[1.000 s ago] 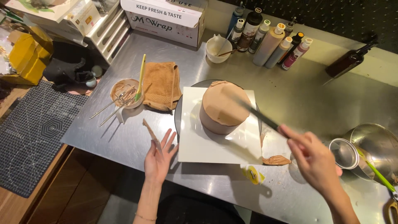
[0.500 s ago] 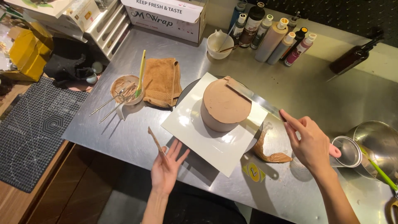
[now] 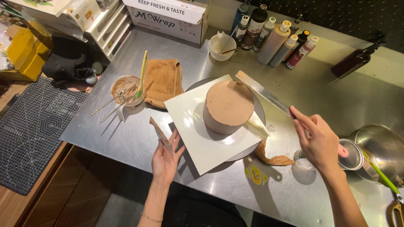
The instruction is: The recorder is applying chocolate icing to a small cake and smoothing it using a scraper and spatula.
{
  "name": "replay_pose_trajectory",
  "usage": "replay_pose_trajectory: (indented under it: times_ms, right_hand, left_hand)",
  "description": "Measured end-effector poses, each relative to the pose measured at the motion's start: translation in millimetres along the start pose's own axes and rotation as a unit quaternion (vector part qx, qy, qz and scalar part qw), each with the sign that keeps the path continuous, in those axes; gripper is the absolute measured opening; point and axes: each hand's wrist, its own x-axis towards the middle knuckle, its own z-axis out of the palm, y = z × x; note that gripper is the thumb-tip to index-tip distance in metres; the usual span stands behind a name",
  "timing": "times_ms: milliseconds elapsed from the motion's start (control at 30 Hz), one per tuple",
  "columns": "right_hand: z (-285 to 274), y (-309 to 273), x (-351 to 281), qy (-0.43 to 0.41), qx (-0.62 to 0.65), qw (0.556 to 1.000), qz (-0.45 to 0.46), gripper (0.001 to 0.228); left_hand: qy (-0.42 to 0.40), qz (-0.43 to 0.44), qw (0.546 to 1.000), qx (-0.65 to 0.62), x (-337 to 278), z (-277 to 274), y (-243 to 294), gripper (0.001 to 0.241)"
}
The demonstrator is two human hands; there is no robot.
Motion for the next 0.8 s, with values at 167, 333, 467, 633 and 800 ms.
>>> replay_pose_trajectory:
  times_ms: [167, 333, 467, 633, 800]
  right_hand:
    - [13.4, 10.7, 5.8, -0.019, -0.022, 0.999, -0.013, 0.035]
    - [8.3, 2.4, -4.3, -0.021, -0.032, 0.999, -0.031, 0.034]
    - [-6.6, -10.6, -20.6, -0.065, 0.000, 0.996, -0.055, 0.037]
    - [-20.2, -19.7, -19.4, -0.093, 0.101, 0.990, -0.013, 0.040]
    - [-4.0, -2.0, 3.0, -0.013, 0.020, 1.000, 0.014, 0.037]
  left_hand:
    - [0.004, 0.004, 1.000, 0.014, -8.6, 1.8, -1.3, 0.062]
    - [-0.004, 0.010, 1.000, 0.024, -4.0, 11.2, 8.8, 0.062]
    - [0.006, -0.003, 1.000, -0.007, 16.9, 4.5, 17.6, 0.057]
    - [0.008, -0.002, 0.998, -0.056, 36.1, -29.4, 17.7, 0.047]
    - [-0.084, 0.030, 0.975, -0.203, 19.4, -67.3, -5.3, 0.018]
